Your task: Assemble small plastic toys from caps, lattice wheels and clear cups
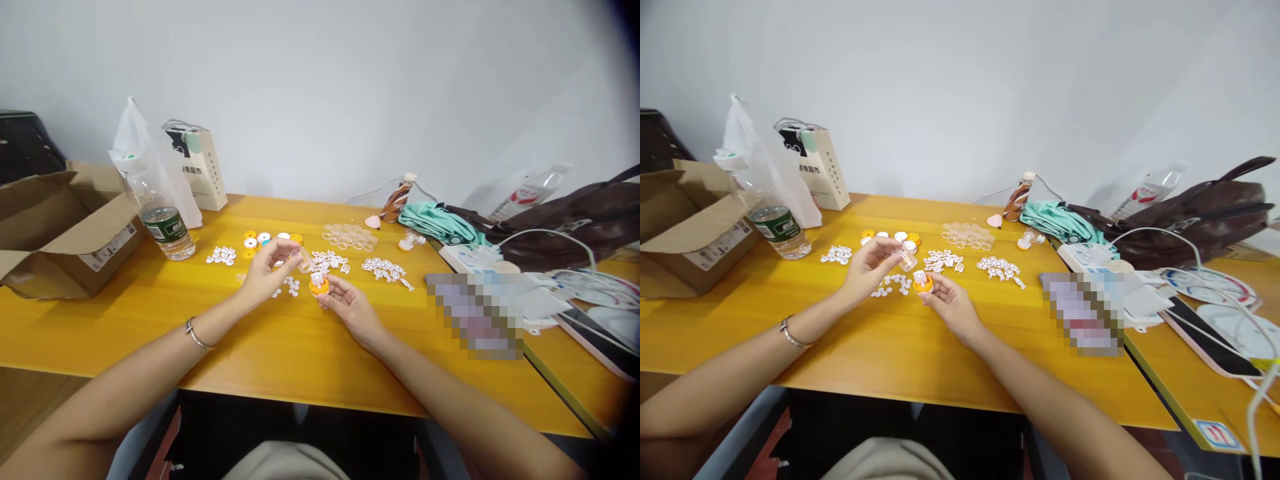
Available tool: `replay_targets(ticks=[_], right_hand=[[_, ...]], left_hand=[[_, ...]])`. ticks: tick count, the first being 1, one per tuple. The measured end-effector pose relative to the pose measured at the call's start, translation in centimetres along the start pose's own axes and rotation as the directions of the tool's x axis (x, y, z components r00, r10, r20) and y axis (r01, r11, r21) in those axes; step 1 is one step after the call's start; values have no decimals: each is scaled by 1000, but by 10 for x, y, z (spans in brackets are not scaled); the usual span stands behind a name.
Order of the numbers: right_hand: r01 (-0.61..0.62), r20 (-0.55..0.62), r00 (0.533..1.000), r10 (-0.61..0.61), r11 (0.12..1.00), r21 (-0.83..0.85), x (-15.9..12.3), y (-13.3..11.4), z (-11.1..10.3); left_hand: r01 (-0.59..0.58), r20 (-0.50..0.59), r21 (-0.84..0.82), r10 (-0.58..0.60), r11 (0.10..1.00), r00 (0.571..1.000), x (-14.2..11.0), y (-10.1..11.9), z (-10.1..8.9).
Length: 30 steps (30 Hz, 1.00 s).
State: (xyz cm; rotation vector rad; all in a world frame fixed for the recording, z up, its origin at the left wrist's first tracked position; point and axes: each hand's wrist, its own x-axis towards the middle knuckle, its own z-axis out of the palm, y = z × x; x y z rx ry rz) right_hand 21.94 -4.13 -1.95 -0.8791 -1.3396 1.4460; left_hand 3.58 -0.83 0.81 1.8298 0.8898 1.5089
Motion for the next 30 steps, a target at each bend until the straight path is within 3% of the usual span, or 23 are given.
replay_targets(ticks=[5, 9, 18, 25, 30], right_hand=[[-10, -2, 1000, 10, 1000, -2, 3, 4, -1], [-19, -2, 1000, 19, 1000, -24, 4, 4, -1], [27, 47, 999, -23, 997, -78, 2, 2, 1], [34, 6, 999, -33, 993, -113, 0, 3, 2], [64, -20, 998, -68, 987, -146, -1, 5, 3]], left_hand=[[-12, 74, -63, 17, 998, 997, -7, -8, 3], [-31, 63, -81, 36, 996, 997, -12, -7, 6], [-168, 164, 140, 145, 976, 976, -18, -6, 6], [-172, 181, 217, 133, 961, 974, -19, -6, 5], [-100, 144, 184, 74, 978, 987, -22, -5, 8]])
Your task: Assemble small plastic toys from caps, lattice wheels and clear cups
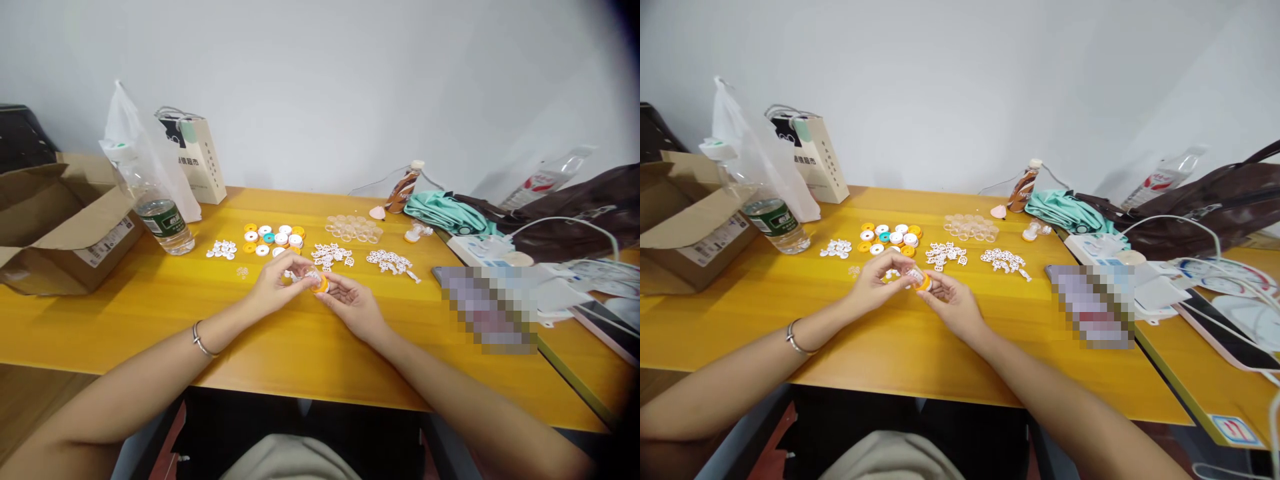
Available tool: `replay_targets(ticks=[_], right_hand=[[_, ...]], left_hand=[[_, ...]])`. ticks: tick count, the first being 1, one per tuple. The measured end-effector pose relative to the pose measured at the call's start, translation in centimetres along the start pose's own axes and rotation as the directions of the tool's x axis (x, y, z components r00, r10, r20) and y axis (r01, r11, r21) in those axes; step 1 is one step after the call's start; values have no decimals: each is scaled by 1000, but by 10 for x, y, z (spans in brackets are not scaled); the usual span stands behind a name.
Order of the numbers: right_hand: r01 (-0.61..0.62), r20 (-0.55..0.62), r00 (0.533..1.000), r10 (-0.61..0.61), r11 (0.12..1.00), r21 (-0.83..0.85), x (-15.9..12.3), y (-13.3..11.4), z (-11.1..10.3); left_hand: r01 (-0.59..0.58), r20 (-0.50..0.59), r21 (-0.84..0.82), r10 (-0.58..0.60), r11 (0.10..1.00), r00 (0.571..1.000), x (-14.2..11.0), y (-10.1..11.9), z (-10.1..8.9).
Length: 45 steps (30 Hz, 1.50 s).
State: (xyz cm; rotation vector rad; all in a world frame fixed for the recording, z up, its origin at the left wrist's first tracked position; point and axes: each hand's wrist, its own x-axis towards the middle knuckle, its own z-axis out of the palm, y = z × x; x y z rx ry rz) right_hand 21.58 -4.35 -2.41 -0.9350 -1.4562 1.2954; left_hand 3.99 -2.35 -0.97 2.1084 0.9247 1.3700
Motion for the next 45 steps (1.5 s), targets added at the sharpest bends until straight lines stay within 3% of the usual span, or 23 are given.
replay_targets(ticks=[6, 11, 16, 21, 26, 31, 34, 39, 43, 45], right_hand=[[44, -31, 998, -46, 997, -65, -1, 2, 0], [-87, 16, 996, 86, 992, 90, 0, -3, 1], [-216, 141, 972, 187, 950, 224, 1, -2, 0], [-223, 141, 971, 191, 936, 272, 2, -3, 0], [-272, 173, 958, 227, 908, 318, 0, -7, 1], [-285, 186, 955, 232, 894, 345, 0, -6, 0], [-292, 222, 950, 221, 883, 367, 1, -6, 0], [-269, 173, 960, 221, 900, 344, 0, -6, 1], [-284, 220, 951, 217, 894, 346, -1, -6, 1], [-279, 206, 954, 217, 894, 350, -1, -6, 0]], left_hand=[[83, -6, -83, -84, 993, 996, -3, 4, 4], [121, 91, -140, -109, 983, 990, 0, 7, -1], [166, 222, -275, -106, 947, 969, 2, 9, -5], [199, 162, -345, -151, 917, 975, 2, 6, -1], [276, 285, -461, -154, 844, 946, 0, 5, -2], [307, 244, -461, -214, 833, 946, -1, 7, 1], [347, 344, -559, -170, 753, 924, -1, 6, 0], [299, 249, -590, -183, 750, 951, -2, 5, 1], [392, 383, -627, -173, 673, 908, -3, 7, 2], [369, 331, -622, -195, 691, 923, -2, 7, 3]])
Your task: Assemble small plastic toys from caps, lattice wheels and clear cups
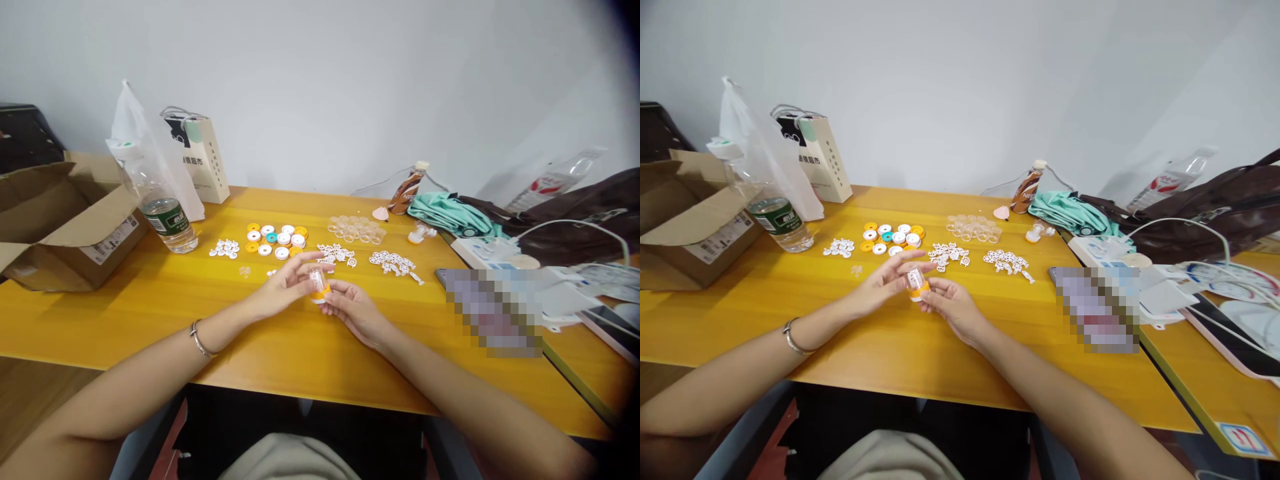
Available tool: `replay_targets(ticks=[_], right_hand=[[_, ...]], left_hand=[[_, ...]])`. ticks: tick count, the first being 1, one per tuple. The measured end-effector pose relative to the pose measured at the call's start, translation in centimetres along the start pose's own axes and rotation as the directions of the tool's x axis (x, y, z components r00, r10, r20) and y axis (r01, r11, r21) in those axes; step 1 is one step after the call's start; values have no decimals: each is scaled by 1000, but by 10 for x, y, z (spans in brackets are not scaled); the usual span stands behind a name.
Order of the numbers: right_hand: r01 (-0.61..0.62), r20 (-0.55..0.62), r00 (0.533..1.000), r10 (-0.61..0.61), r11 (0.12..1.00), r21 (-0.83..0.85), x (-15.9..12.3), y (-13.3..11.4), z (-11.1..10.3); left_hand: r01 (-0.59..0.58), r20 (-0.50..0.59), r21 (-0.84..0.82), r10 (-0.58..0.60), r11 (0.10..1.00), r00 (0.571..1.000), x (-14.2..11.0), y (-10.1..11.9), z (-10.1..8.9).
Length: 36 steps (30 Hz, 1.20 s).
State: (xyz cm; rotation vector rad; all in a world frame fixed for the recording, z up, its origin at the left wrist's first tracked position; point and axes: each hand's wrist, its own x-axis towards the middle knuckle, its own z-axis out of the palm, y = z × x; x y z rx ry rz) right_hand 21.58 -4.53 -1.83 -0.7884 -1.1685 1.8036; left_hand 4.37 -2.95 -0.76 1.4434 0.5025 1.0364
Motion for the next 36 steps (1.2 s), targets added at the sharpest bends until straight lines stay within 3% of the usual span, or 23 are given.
replay_targets(ticks=[3, 8, 15, 20, 24, 29, 33, 36], right_hand=[[-8, -12, 1000, 8, 1000, 24, 1, 0, -1], [2, 17, 1000, -3, 998, 66, 2, 1, -4], [6, 25, 1000, -7, 999, 46, 2, 1, -4], [-1, 9, 1000, 1, 998, 60, 2, -1, -3], [-3, -8, 1000, 3, 1000, 31, 1, -1, -1], [6, -5, 1000, -6, 1000, 24, 0, 0, -1], [-1, -1, 1000, 1, 1000, 17, 0, -1, 0], [9, 7, 1000, -9, 1000, 30, 0, -1, -1]], left_hand=[[-26, -120, 99, 38, 995, 992, 1, 1, -1], [19, 50, 71, -22, 997, 999, 0, 6, -3], [-40, -92, 50, 44, 998, 995, 1, -2, 1], [25, 71, -59, -20, 998, 997, -2, 5, 2], [-26, -88, 56, 30, 998, 996, -2, 5, 2], [15, 11, -65, -14, 998, 1000, -2, 2, -1], [-22, -114, 24, 24, 999, 993, -2, 1, 0], [5, -34, -48, -6, 999, 999, -2, 1, 2]])
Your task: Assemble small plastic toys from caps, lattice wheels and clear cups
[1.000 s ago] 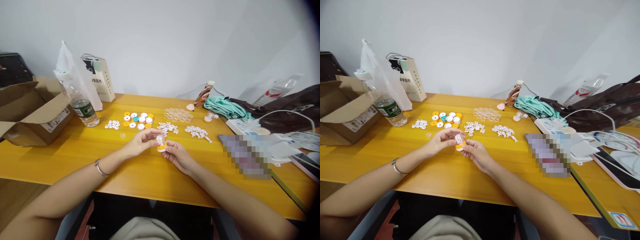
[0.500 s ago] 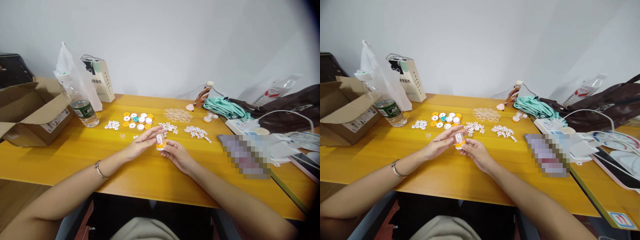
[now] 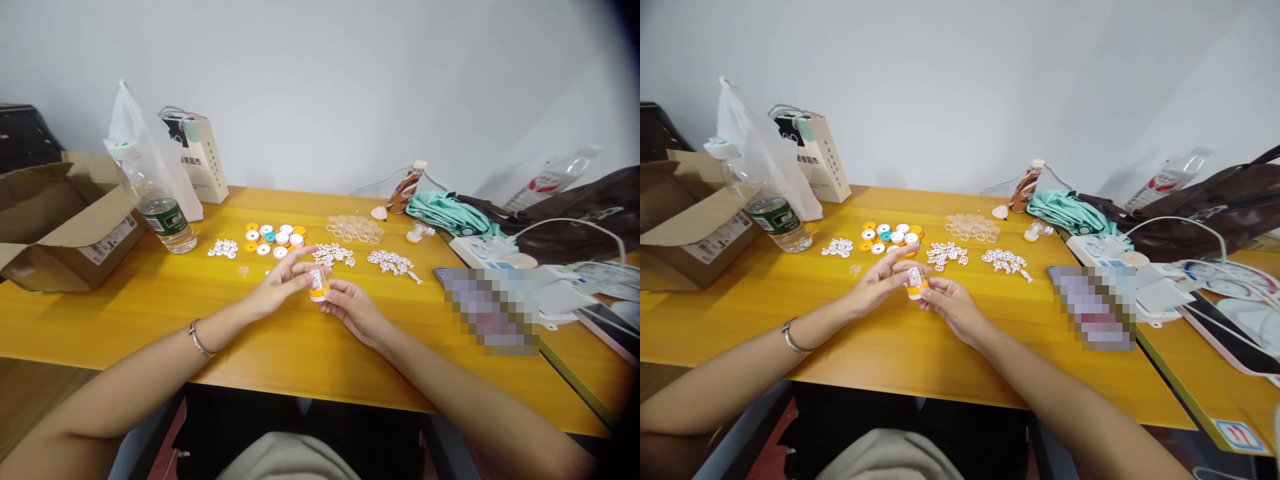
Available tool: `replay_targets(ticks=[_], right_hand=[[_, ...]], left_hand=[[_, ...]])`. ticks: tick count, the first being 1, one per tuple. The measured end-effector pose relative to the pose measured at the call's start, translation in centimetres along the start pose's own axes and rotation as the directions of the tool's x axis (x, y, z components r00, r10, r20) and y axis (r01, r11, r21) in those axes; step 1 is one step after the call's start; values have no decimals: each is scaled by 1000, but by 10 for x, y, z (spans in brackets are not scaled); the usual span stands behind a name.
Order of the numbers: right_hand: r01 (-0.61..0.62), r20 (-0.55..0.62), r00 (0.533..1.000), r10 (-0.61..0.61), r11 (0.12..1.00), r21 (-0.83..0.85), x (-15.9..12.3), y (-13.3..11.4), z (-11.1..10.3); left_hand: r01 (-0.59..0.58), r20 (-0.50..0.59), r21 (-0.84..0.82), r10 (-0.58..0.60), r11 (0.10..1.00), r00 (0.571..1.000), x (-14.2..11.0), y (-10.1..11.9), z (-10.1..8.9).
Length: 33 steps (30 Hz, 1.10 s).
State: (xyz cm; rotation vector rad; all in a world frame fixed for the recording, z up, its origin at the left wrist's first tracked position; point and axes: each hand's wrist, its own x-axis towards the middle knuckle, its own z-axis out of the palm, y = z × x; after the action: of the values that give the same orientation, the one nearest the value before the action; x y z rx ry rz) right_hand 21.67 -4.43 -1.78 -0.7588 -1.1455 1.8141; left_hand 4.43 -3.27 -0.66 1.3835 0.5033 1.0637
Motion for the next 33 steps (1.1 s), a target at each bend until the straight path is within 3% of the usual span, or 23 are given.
replay_targets(ticks=[2, 4, 6, 10, 14, 18, 23, 28, 33], right_hand=[[0, -5, 1000, 0, 1000, 1, 0, 0, -1], [-9, -3, 1000, 9, 1000, -3, 1, 1, -2], [-10, 4, 1000, 10, 1000, -3, 1, 1, -3], [12, 0, 1000, -12, 1000, -2, 1, 0, -2], [6, 2, 1000, -6, 1000, -13, 0, 0, -2], [13, 6, 1000, -13, 1000, 4, 0, -1, -2], [2, 2, 1000, -2, 1000, -19, -1, -1, -1], [14, -6, 1000, -14, 1000, -18, -1, -1, -1], [12, 11, 1000, -11, 998, -55, -1, -1, 0]], left_hand=[[24, 13, -18, -24, 1000, 1000, 0, 0, 1], [0, -80, 44, 4, 999, 997, 0, 0, 1], [-2, -103, 80, 10, 997, 995, 1, 0, 1], [64, 47, -39, -62, 997, 997, 1, 2, 0], [-16, -108, 108, 28, 994, 994, 1, 2, 0], [16, 10, 37, -16, 999, 1000, 1, 3, -1], [-39, -82, 96, 47, 995, 996, 1, 2, -1], [-5, 27, -42, 6, 999, 1000, 0, 3, -1], [35, -43, 158, -28, 987, 999, 1, 4, 0]])
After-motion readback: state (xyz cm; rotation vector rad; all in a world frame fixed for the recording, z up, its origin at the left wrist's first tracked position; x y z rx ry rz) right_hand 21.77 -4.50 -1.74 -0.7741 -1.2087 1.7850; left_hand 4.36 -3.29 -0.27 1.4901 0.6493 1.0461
